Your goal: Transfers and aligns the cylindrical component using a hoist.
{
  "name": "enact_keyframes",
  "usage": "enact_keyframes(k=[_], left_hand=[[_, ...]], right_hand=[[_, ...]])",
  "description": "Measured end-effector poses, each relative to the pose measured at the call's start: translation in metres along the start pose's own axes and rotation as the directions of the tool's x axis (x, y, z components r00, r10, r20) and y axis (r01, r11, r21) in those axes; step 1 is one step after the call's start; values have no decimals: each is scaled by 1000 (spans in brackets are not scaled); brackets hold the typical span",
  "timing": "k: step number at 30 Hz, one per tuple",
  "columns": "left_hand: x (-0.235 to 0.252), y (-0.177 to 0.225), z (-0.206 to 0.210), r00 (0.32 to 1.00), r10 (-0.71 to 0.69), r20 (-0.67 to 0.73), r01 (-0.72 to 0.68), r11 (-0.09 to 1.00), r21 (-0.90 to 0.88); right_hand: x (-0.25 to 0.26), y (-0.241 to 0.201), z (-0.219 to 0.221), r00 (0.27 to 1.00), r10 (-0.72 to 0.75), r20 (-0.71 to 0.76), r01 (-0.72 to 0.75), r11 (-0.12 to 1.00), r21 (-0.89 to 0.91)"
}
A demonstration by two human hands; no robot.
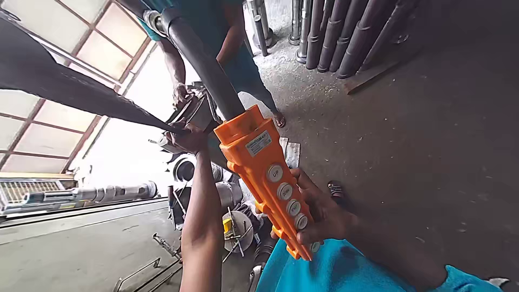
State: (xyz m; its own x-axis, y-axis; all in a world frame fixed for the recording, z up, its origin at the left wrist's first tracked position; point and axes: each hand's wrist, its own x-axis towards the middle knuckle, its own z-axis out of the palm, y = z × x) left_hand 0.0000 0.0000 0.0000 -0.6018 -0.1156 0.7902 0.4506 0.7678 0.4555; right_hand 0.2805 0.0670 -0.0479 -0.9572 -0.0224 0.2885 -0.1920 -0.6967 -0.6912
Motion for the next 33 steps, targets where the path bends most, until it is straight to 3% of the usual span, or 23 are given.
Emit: enact_keyframes(k=[1, 2, 4, 6, 7, 8, 9, 12, 16, 22, 27, 33], left_hand=[[-9, -37, 19, 999, -5, 37, 5, 1000, -13], [-12, -52, 24, 977, -125, 172, 125, 992, 15], [-4, -54, 24, 854, -362, 374, 345, 932, 114], [1, -53, 21, 774, -440, 456, 421, 895, 149], [2, -62, 24, 793, -402, 458, 374, 914, 155], [-7, -84, 38, 897, -285, 338, 261, 958, 115], [-21, -121, 71, 998, -63, 2, 62, 997, 43], [-21, -151, 78, 985, -114, 133, 114, 993, 13], [-25, -162, 88, 992, -87, 95, 86, 996, 10], [-26, -165, 84, 991, -92, 93, 90, 996, 23], [-24, -169, 84, 989, -111, 100, 109, 994, 24], [-16, -169, 83, 984, -133, 119, 131, 991, 29]], right_hand=[[1, 2, 0, 1000, 7, -6, -7, 1000, 3], [2, 3, 0, 1000, 15, -5, -15, 1000, -8], [2, 5, 0, 1000, 21, -3, -21, 1000, -16], [-1, 3, 0, 1000, 13, 5, -13, 998, -60], [1, 1, 0, 1000, 22, 4, -21, 998, -53], [4, -1, 0, 999, 41, 10, -41, 998, -37], [4, -2, 0, 998, 55, 26, -54, 998, -25], [4, 0, -3, 997, 50, 53, -47, 997, -56], [2, 12, -6, 997, 68, 25, -69, 996, 63], [8, 11, -5, 998, 56, -12, -57, 988, -141], [7, 15, -11, 993, 110, 35, -108, 993, -54], [9, 16, -15, 996, 86, 10, -83, 978, -189]])
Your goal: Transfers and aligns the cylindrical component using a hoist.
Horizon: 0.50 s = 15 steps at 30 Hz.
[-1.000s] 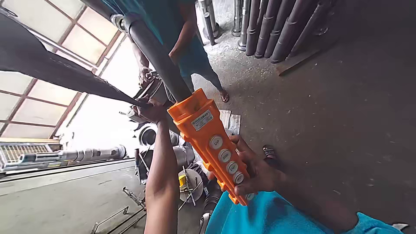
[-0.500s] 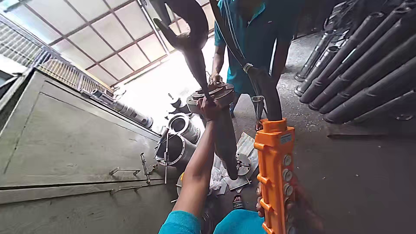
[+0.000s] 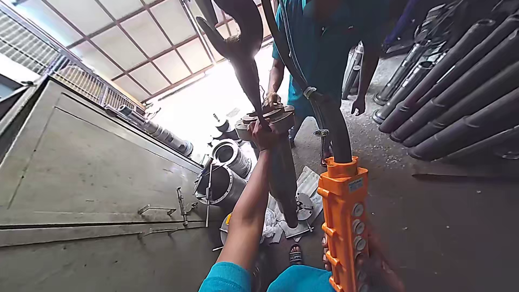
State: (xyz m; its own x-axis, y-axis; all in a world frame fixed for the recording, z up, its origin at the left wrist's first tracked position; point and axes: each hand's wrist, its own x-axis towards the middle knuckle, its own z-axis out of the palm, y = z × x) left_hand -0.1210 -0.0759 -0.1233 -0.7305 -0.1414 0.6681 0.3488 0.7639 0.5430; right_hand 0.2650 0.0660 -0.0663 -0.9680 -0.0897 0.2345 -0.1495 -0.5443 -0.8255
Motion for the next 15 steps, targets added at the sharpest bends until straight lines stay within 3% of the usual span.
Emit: enact_keyframes(k=[5, 11, 15], left_hand=[[7, -9, 9, 998, -14, -68, 14, 1000, -6], [24, -13, 13, 995, -95, -25, 94, 995, -30], [40, -22, 21, 995, -100, -22, 101, 994, 47]], right_hand=[[12, 2, -8, 999, -36, -18, 35, 995, -93], [29, 1, -21, 999, -37, -14, 35, 995, -97], [36, -9, -30, 997, -18, -69, 0, 968, -250]])
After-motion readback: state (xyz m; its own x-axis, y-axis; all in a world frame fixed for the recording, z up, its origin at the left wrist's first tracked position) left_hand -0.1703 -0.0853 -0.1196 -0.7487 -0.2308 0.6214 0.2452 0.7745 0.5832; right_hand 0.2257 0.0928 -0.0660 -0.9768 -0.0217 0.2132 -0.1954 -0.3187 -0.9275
